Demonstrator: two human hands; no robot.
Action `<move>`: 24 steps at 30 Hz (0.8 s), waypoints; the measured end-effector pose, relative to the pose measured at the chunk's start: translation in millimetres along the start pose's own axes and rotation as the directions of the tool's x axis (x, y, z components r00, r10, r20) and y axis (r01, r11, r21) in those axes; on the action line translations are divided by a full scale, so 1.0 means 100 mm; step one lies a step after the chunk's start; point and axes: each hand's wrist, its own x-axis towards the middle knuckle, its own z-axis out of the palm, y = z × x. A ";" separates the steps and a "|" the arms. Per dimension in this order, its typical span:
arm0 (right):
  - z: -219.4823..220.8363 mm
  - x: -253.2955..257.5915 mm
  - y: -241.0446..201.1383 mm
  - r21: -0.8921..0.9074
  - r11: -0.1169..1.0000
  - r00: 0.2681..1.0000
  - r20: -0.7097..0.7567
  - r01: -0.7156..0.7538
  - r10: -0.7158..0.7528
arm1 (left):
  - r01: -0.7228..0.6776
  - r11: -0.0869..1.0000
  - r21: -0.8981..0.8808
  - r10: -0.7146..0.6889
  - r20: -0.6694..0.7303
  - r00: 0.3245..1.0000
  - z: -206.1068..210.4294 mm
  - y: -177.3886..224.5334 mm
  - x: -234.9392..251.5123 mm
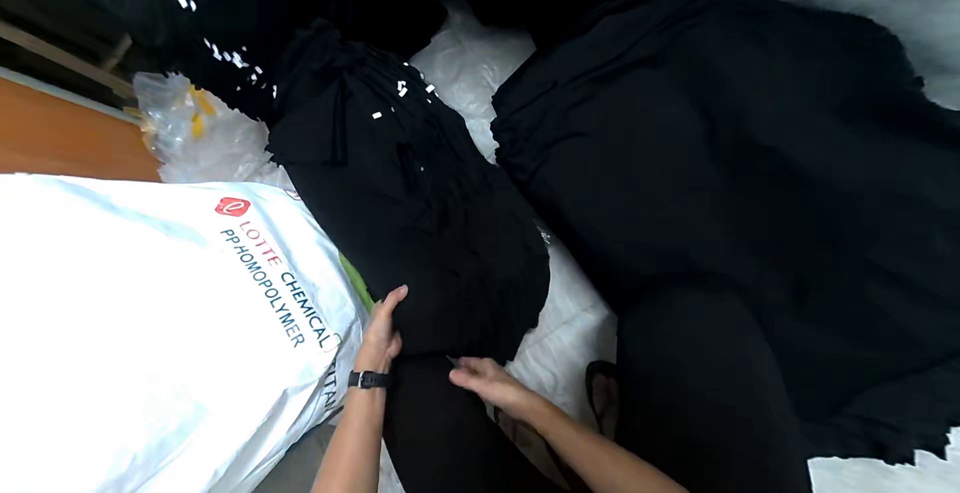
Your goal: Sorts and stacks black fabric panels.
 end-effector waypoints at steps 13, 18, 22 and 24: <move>-0.40 -0.17 -0.48 0.869 0.354 0.886 -0.427 0.346 0.181 | 0.091 0.934 -0.345 -0.064 0.086 0.994 1.13 -0.23 -0.25; -0.39 -0.32 -0.63 0.846 0.447 0.869 -0.428 0.289 0.247 | 0.200 0.973 -0.114 -0.175 0.194 0.965 0.88 -0.24 -0.18; -0.54 -0.19 -0.86 0.850 0.394 0.813 -0.484 0.349 0.325 | 0.186 0.978 -0.093 -0.164 0.207 0.965 0.71 -0.04 0.12; -0.51 -0.14 -0.85 0.848 0.361 0.802 -0.504 0.388 0.321 | 0.135 0.976 -0.172 -0.115 0.121 0.986 0.57 0.14 0.45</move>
